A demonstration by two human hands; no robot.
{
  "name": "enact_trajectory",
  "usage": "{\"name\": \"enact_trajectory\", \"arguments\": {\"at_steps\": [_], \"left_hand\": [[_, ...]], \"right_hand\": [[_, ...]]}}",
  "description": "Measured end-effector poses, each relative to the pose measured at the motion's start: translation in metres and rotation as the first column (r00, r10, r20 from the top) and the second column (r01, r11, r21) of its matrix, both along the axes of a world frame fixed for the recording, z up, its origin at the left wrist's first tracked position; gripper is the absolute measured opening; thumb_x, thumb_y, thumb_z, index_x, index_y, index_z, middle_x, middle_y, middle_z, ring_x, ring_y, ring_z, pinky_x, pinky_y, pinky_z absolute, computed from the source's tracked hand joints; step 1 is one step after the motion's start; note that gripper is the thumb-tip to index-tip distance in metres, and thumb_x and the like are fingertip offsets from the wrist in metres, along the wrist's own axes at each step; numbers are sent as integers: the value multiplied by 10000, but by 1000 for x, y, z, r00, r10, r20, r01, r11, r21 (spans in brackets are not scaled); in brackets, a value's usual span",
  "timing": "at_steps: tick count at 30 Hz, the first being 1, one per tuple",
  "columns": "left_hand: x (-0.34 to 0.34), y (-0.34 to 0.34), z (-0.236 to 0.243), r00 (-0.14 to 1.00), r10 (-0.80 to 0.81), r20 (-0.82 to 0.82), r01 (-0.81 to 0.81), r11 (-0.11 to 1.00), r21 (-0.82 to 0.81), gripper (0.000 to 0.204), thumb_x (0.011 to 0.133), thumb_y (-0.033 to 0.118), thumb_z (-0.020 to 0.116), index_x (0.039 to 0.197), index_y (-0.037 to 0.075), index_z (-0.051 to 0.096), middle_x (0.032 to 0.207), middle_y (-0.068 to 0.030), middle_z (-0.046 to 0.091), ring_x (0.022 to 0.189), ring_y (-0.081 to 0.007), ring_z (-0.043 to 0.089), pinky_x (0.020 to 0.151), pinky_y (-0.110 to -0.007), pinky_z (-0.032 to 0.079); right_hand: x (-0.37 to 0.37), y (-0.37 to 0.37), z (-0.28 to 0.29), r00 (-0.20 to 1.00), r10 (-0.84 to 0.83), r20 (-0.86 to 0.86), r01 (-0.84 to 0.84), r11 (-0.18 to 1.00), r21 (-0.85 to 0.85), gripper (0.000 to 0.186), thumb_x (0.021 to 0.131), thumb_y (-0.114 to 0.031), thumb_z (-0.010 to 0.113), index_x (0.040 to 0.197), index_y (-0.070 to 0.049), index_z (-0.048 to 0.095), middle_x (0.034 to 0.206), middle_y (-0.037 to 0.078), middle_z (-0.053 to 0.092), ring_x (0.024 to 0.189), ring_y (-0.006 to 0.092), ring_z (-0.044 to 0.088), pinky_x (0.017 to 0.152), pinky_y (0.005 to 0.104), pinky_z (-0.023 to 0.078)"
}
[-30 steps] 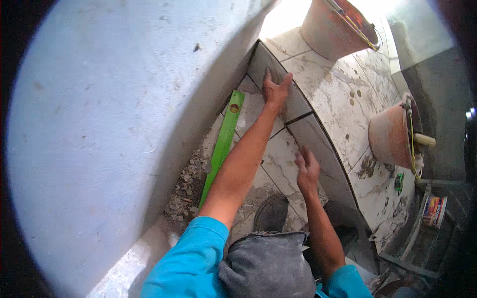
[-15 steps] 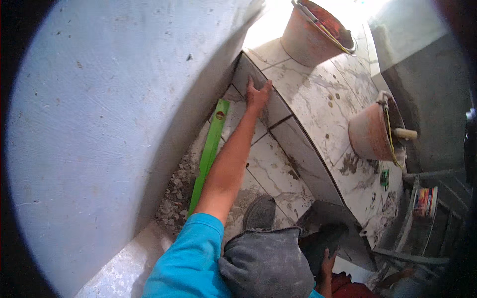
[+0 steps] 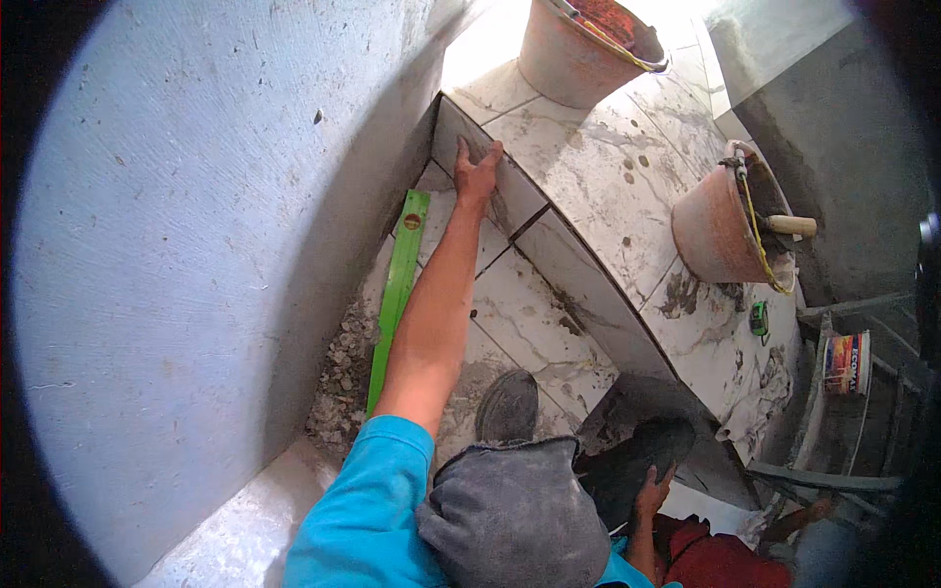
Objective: The person installs tiles on a step riser by placing a tile with mortar, tapping it with a wooden tool, wiping the tiled surface with a cloth, and checking its alignment using a spirit level.
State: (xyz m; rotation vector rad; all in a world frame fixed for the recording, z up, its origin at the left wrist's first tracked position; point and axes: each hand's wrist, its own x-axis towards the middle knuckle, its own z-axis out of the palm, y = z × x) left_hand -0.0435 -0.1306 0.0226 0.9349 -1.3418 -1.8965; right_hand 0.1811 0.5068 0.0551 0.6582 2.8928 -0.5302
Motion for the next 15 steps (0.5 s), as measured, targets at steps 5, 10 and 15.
{"name": "enact_trajectory", "arguments": {"at_steps": [5, 10, 15], "left_hand": [[1, 1, 1, 1000, 4, 24, -4, 1000, 1, 935, 756, 413, 726, 1423, -59, 271, 1399, -253, 406, 1281, -329, 422, 1051, -345, 344], [-3, -2, -10, 987, -1, 162, 16, 996, -92, 956, 745, 465, 733, 1483, 122, 232, 1428, -168, 393, 1229, -331, 456, 922, -494, 445], [-10, -4, -18, 1000, 26, 15, -25, 997, -76, 951, 741, 433, 749, 1478, 115, 241, 1429, -179, 379, 1198, -339, 479, 842, -494, 489]], "right_hand": [[-1, 6, -7, 999, 3, -50, -1, 1000, 30, 624, 933, -395, 527, 1444, -106, 314, 1414, 227, 394, 1241, 407, 425, 1038, 456, 319], [-1, 16, -15, 993, 81, -83, -78, 996, 41, 631, 932, -384, 534, 1447, -102, 304, 1387, 234, 427, 1226, 412, 441, 1033, 442, 332], [0, 10, -11, 969, 168, -179, -161, 986, 52, 619, 928, -357, 547, 1437, -84, 325, 1340, 242, 475, 1162, 411, 493, 986, 439, 372]]}}
